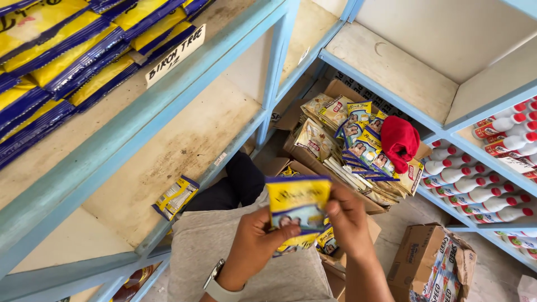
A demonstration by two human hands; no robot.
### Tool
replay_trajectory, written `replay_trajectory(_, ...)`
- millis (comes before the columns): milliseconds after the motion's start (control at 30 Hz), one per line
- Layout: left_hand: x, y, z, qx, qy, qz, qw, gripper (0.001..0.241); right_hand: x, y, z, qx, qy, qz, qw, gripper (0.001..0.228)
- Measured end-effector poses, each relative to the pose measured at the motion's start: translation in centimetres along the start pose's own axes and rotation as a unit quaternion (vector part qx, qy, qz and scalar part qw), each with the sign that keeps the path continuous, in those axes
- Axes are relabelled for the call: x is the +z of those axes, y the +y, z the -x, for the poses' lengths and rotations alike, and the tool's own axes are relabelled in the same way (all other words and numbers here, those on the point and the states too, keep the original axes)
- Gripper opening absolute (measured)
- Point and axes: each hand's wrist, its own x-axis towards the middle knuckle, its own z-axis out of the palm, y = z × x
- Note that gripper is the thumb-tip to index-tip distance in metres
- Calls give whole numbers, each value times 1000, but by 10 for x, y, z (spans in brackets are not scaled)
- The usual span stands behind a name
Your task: Restocking and organizing milk powder packets on grocery store shelves.
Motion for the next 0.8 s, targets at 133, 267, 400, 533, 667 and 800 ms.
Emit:
replay_trajectory(133,-7,-13,-4,45,109,137,984,22,25,20,16,93,-113,-55,988,46)
replay_trajectory(267,-7,2,-5,53,201,186,960,24,47,48,40,143,-92,-23,985,38)
replay_trajectory(400,-12,4,-6,63,191,239,950,25,51,42,42,158,-82,-57,982,35)
replay_trajectory(533,-14,5,-6,29,162,247,955,24,46,36,31,182,-91,-127,971,41)
replay_trajectory(667,-6,6,-3,81,95,57,991,21,29,64,29,109,-14,-140,984,31)
replay_trajectory(800,-6,2,2,74,120,-64,988,23,34,42,11,58,106,-225,967,23)
